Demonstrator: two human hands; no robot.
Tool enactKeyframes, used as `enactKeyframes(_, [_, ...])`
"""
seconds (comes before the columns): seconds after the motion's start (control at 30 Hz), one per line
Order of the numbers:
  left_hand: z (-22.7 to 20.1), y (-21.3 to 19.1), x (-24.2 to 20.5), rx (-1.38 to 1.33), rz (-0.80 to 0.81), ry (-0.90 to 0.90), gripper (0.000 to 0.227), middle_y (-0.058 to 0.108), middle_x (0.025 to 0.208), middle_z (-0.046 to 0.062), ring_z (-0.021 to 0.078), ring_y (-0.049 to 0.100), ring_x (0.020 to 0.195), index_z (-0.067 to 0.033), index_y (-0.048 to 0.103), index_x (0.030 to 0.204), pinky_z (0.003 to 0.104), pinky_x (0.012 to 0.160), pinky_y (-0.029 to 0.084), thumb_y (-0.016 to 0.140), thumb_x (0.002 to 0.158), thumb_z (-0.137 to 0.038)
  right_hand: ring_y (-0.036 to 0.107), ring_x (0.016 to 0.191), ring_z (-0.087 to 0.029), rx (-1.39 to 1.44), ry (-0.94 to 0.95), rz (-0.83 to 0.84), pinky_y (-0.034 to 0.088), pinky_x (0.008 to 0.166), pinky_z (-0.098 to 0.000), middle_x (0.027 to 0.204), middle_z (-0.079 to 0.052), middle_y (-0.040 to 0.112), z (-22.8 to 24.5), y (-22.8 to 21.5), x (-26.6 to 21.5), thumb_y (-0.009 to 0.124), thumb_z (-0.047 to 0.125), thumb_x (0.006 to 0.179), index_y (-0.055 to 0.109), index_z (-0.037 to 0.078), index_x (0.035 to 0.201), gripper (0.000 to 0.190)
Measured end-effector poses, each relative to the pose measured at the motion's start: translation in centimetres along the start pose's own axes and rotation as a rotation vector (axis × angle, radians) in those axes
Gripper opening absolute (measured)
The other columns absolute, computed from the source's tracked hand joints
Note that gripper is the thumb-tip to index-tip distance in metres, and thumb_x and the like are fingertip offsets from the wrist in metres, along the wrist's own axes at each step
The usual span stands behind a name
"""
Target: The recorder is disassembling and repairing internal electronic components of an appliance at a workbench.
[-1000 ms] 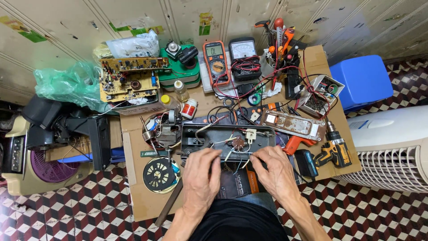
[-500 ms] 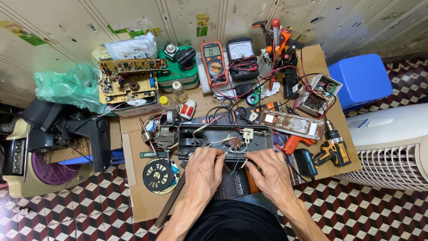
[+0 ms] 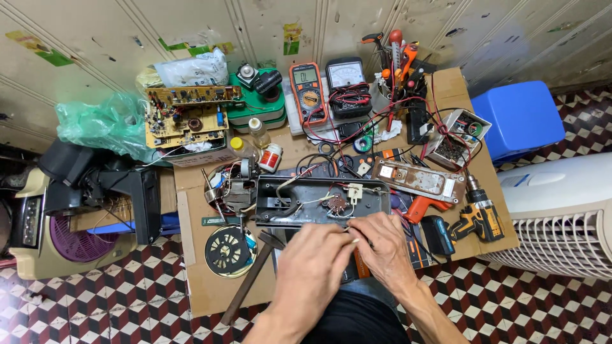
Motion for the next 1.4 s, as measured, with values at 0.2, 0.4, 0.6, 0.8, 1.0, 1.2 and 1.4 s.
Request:
enactKeyframes(0.2, [4.5,5.7,-2.5,0.017,0.098,-0.156,0.018,0.072,0.093,0.010,0.0315,0.067,0.086,-0.0047,0.071,0.106,0.042,0.075,0.055,0.071,0.088,-0.004,0.064,0.088,-0.024,0.045,-0.032,-0.016,0.045,0.079,-0.0363,0.094,-0.008,0.072,0.1,-0.2,0.1,0.073,0.002,0.080,0.073,0.002,0.103,0.023])
enactKeyframes(0.4, [5.2,5.4,-2.5,0.002,0.072,-0.194,0.022,0.074,0.090,0.012,0.0330,0.068,0.079,-0.0038,0.071,0.110,0.043,0.070,0.056,0.072,0.088,-0.005,0.065,0.090,-0.027,0.162,-0.023,-0.005,0.050,0.079,-0.0375,0.098,-0.011,0.070,-0.1,0.2,0.4,0.073,0.001,0.082,0.070,-0.002,0.105,0.023])
enactKeyframes(0.6, [6.7,4.6,-2.4,0.210,0.127,-0.345,0.012,0.072,0.082,0.016,0.0337,0.070,0.079,-0.0040,0.072,0.100,0.046,0.068,0.055,0.071,0.089,-0.010,0.065,0.088,-0.027,0.130,0.043,-0.012,0.052,0.078,-0.0364,0.094,-0.010,0.069,-1.0,1.5,0.1,0.074,0.003,0.085,0.070,0.000,0.103,0.018])
enactKeyframes(0.8, [6.3,2.9,-2.0,0.186,0.109,-0.331,0.012,0.072,0.077,0.015,0.0336,0.070,0.075,-0.0048,0.072,0.096,0.046,0.065,0.055,0.073,0.087,-0.013,0.063,0.090,-0.026,0.119,-0.106,0.026,0.048,0.080,-0.0382,0.097,-0.008,0.070,1.3,0.0,1.9,0.076,0.010,0.082,0.073,0.003,0.105,0.025])
enactKeyframes(1.0, [5.1,3.0,-2.7,0.158,0.141,-0.272,0.012,0.072,0.077,0.012,0.0305,0.069,0.071,-0.0025,0.066,0.092,0.043,0.061,0.054,0.074,0.088,-0.011,0.064,0.090,-0.023,0.058,-0.052,0.035,0.046,0.081,-0.0364,0.096,-0.004,0.071,-0.5,1.6,1.3,0.074,0.011,0.083,0.076,0.008,0.105,0.022])
enactKeyframes(1.2, [4.0,-4.2,-1.7,0.202,-0.050,-0.462,0.012,0.073,0.076,0.009,0.0223,0.072,0.061,-0.0067,0.071,0.094,0.036,0.055,0.056,0.074,0.088,-0.017,0.067,0.090,-0.023,0.168,-0.020,0.073,0.054,0.079,-0.0339,0.097,-0.007,0.070,-1.8,1.4,1.0,0.072,0.006,0.086,0.074,0.004,0.105,0.019])
enactKeyframes(1.4, [8.7,-2.7,-0.1,0.182,-0.043,-0.482,0.016,0.073,0.082,0.010,0.0274,0.072,0.068,-0.0066,0.069,0.100,0.039,0.060,0.055,0.072,0.090,-0.019,0.067,0.088,-0.023,0.185,-0.015,0.077,0.055,0.077,-0.0339,0.096,-0.008,0.070,-2.0,1.6,0.7,0.072,0.005,0.085,0.074,0.003,0.105,0.020])
Point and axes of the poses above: each hand's wrist, its own x-axis towards the middle knuckle, its own y-axis out of the palm, z = x × y, the point moved 2 cm from there along x, towards the middle knuckle
